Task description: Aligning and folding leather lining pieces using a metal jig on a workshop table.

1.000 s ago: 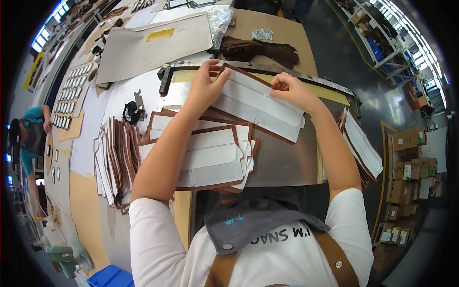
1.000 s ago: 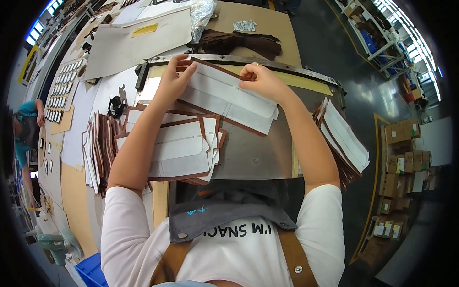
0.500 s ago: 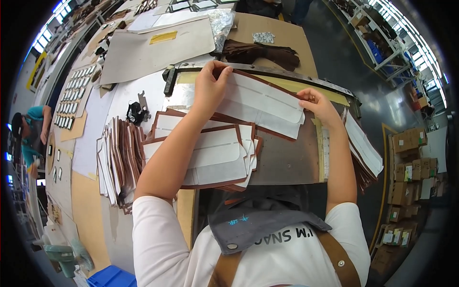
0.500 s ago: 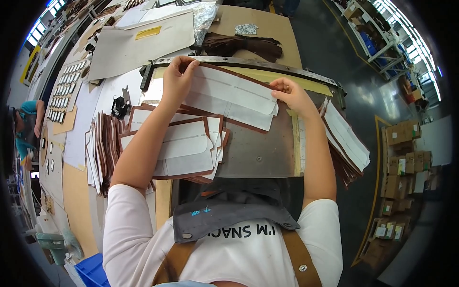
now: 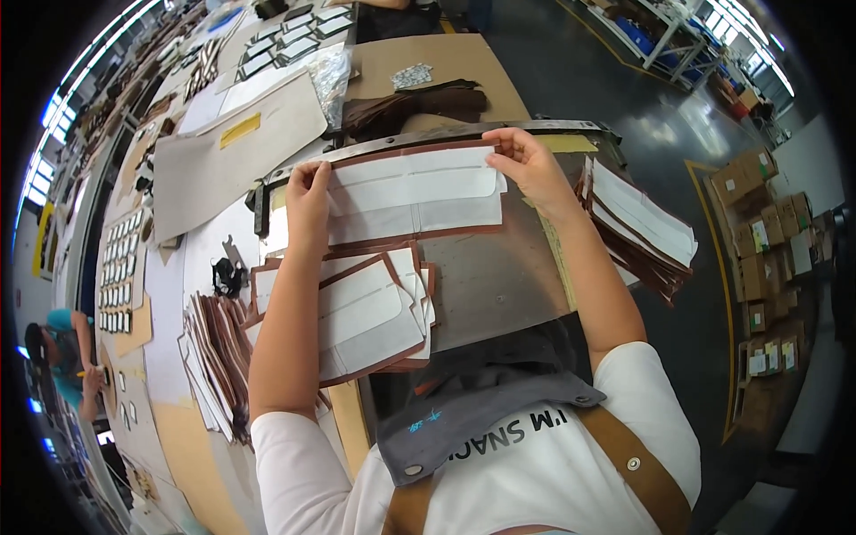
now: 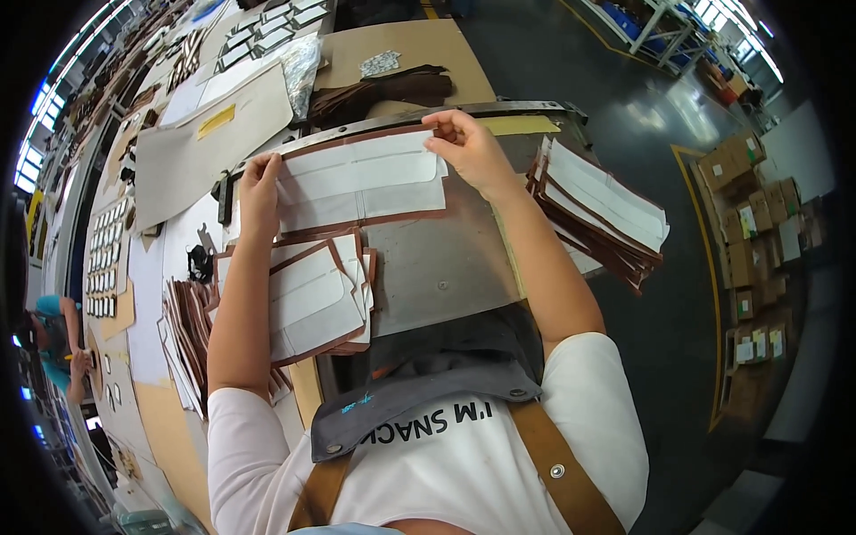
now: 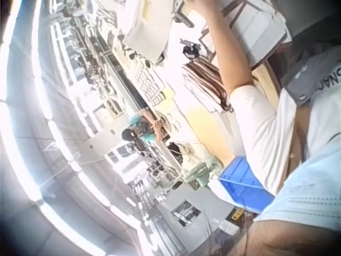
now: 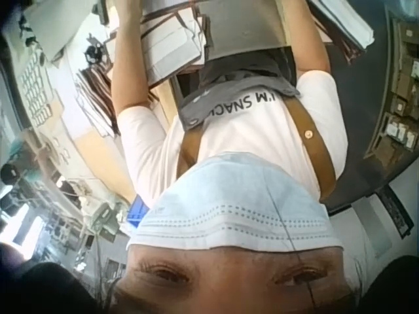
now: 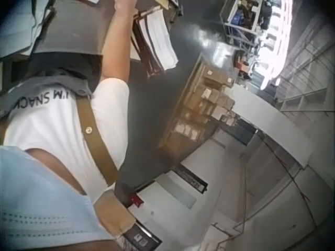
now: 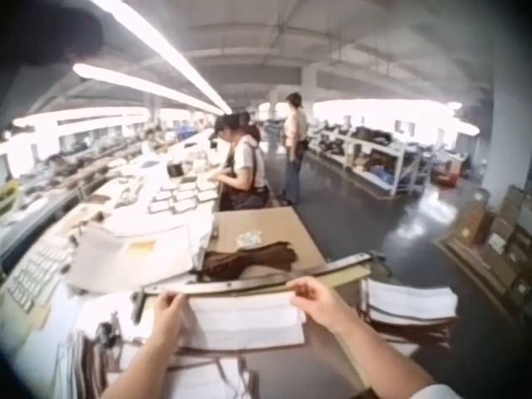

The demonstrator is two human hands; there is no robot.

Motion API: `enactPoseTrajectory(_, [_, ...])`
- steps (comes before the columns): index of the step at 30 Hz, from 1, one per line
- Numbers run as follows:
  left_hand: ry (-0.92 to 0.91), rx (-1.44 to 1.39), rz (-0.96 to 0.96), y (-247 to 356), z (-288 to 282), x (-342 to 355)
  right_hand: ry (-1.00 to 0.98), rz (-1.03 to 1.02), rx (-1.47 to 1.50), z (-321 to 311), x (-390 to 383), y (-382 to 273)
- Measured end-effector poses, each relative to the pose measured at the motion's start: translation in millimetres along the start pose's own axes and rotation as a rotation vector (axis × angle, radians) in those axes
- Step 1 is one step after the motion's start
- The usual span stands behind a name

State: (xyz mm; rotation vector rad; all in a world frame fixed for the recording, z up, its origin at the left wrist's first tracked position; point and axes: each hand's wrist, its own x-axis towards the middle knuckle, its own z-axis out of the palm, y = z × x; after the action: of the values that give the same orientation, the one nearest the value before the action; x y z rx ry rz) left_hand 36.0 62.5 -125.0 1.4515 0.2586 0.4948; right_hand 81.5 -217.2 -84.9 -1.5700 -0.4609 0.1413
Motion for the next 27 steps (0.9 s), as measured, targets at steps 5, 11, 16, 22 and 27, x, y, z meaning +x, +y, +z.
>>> enactPoseTrajectory(5, [-0.002,0.046,0.016,2,0,-2,0.023,-0.02,-0.039,0,-1,0])
enactPoseTrajectory(11, [-0.008,0.061,0.027,2,-1,-2,0.013,-0.022,-0.068,1,-1,-1])
enactPoseTrajectory(16, [-0.018,0.126,0.037,5,-1,-2,0.017,-0.03,-0.046,1,-1,-1])
enactPoseTrajectory(22, [0.125,0.737,0.751,19,5,-8,0.026,-0.042,-0.009,13,-3,-8])
enactPoseTrajectory(27, [-0.292,0.587,0.805,50,47,-42,-0.107,-0.003,0.084,47,-7,-20])
